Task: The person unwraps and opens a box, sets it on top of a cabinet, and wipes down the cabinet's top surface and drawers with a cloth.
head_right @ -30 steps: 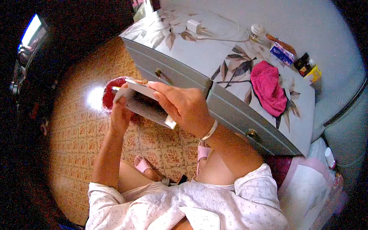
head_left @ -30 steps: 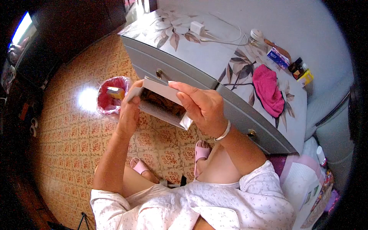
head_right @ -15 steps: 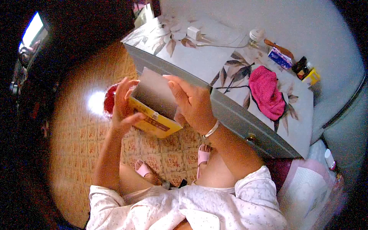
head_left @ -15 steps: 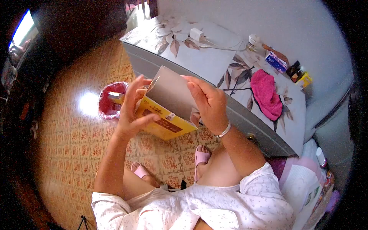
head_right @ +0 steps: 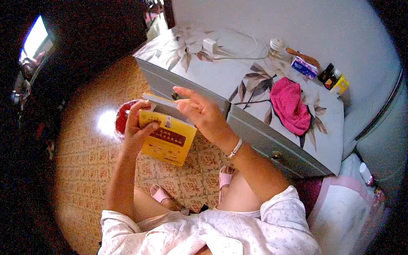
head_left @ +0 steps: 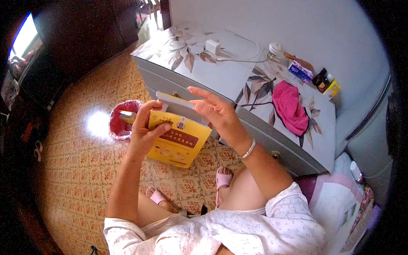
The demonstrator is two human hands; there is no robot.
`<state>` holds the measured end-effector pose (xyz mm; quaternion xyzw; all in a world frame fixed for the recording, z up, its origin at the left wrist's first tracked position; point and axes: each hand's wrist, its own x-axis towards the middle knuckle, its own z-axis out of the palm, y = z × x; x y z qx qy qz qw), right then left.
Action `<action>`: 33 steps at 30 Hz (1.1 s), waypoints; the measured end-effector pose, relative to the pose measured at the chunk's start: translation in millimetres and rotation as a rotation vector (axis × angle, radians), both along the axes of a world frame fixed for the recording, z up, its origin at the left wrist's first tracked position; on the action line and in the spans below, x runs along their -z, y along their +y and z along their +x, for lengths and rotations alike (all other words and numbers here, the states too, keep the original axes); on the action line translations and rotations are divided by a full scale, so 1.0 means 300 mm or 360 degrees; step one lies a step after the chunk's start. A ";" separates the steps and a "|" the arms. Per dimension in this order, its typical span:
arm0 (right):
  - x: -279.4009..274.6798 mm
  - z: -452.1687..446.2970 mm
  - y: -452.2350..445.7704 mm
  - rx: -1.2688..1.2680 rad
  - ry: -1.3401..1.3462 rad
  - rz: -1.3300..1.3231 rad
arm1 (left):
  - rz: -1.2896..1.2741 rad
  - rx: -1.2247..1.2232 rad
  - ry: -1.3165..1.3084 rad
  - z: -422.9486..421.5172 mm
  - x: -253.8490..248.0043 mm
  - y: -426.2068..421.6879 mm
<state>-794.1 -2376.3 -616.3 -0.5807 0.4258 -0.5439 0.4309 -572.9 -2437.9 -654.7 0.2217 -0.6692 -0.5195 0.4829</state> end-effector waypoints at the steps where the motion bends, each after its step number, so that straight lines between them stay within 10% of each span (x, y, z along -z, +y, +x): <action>1: 0.004 0.010 0.003 -0.0001 0.0000 -0.0002 | -0.0002 -0.0001 0.0000 -0.001 0.002 -0.001; 10: -0.023 0.042 0.014 0.0515 0.0293 -0.0466 | 0.0236 -0.0046 0.0162 -0.043 -0.007 0.018; 15: -0.024 0.007 0.011 0.0785 0.1250 -0.1162 | 0.0335 -0.0105 0.0224 -0.050 -0.023 0.013; 33: 0.000 0.057 -0.021 0.0698 0.1242 -0.1149 | 0.0036 -0.0183 0.0028 -0.075 -0.028 0.055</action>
